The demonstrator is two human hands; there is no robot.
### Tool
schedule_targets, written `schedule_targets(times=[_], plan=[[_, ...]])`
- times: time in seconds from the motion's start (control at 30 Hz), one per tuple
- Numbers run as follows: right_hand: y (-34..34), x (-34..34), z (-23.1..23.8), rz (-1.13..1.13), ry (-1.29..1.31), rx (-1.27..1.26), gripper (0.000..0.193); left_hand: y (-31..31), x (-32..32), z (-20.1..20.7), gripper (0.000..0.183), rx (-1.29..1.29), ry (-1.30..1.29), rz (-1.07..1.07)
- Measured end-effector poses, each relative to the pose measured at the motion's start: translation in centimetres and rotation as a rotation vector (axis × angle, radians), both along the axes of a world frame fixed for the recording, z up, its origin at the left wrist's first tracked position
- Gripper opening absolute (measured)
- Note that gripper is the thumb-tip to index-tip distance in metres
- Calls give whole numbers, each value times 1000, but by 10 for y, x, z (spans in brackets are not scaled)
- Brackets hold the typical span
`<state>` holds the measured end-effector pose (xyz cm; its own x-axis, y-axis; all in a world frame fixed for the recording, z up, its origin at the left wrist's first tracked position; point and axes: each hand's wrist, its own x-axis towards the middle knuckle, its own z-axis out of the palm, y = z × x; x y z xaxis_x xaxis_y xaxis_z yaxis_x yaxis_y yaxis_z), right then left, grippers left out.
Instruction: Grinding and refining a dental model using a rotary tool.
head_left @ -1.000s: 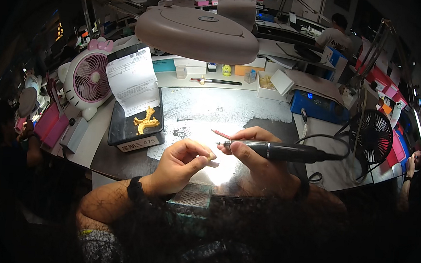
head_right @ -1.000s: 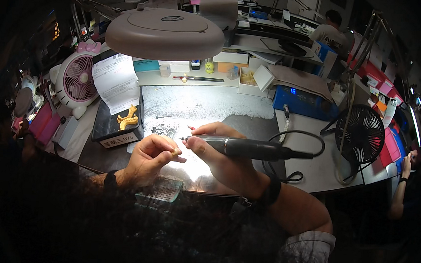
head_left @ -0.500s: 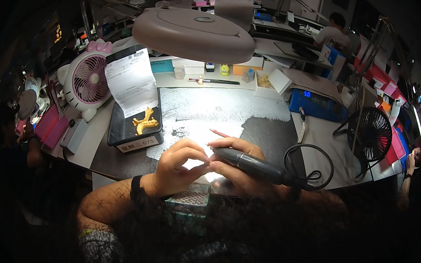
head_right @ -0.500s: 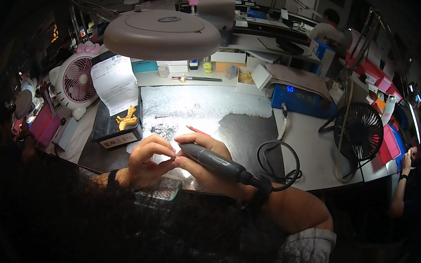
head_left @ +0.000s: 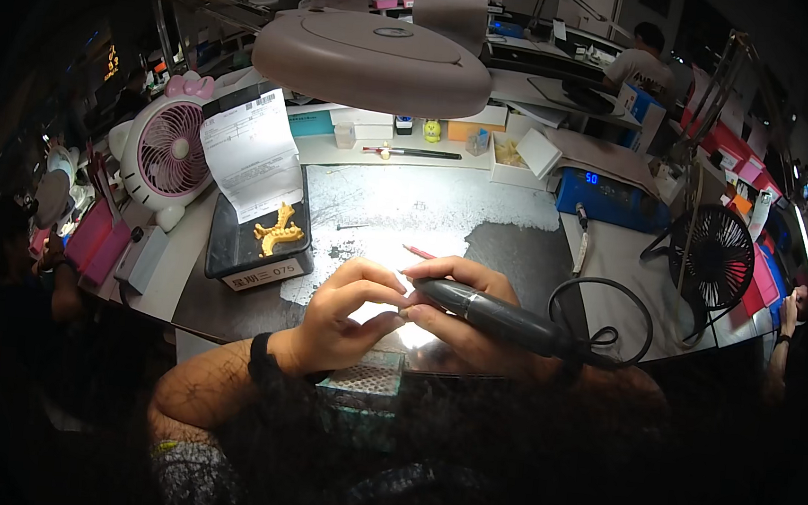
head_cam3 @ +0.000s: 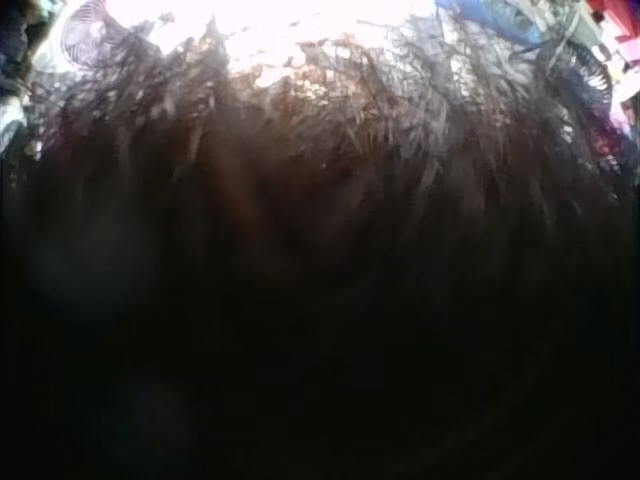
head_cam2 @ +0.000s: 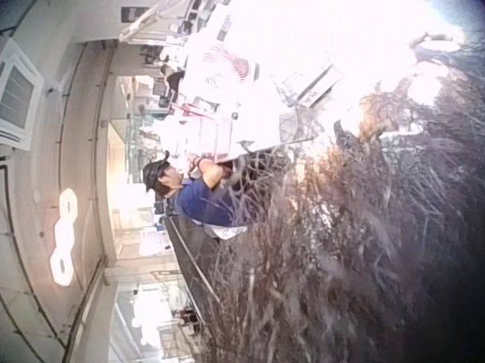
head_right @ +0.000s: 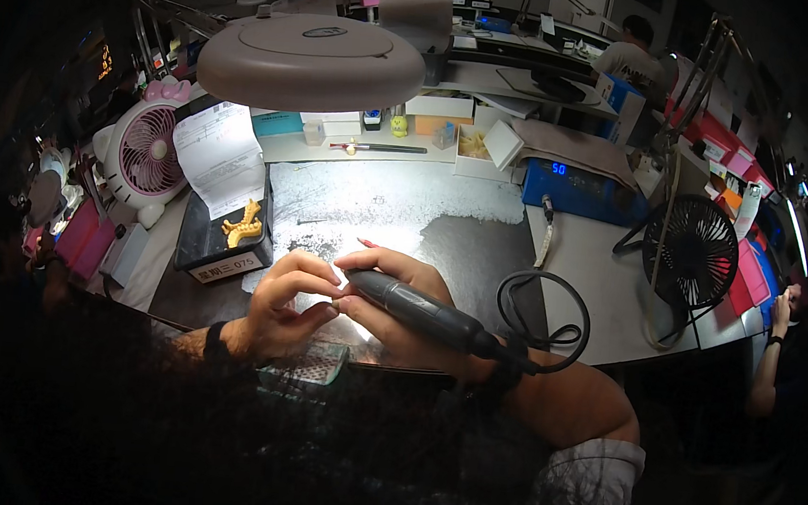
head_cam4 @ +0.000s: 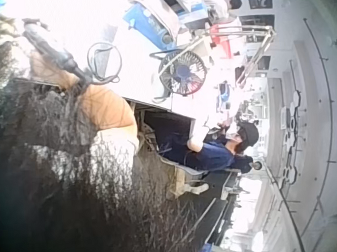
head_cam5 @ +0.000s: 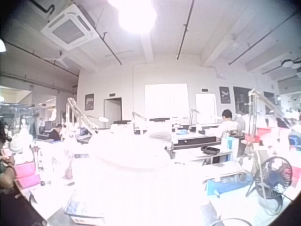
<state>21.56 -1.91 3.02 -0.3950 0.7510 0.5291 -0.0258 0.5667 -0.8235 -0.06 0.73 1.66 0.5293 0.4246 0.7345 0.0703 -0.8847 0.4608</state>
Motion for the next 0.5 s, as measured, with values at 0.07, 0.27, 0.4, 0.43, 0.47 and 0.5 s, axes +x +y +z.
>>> schedule_targets(times=[0.07, 0.27, 0.4, 0.43, 0.47, 0.5], plan=[[0, 0, 0, 4, 10, -21, 33, 2, -1, -2, 31, 8, -2, -7], [0, 0, -2, 8, -13, -5, 33, 5, -3, -5, 33, -2, -12, -45], [0, -1, -3, 7, -5, 3, 33, 5, -3, -5, 32, 9, -17, -41], [0, -1, -3, 3, -6, 5, 33, 5, -3, -5, 32, 6, -19, -42], [1, -1, -4, 3, -6, 5, 33, 5, -2, -5, 32, 6, -19, -42], [1, -1, -4, -2, -11, 31, 34, 5, -1, -5, 31, 6, -23, -47]])
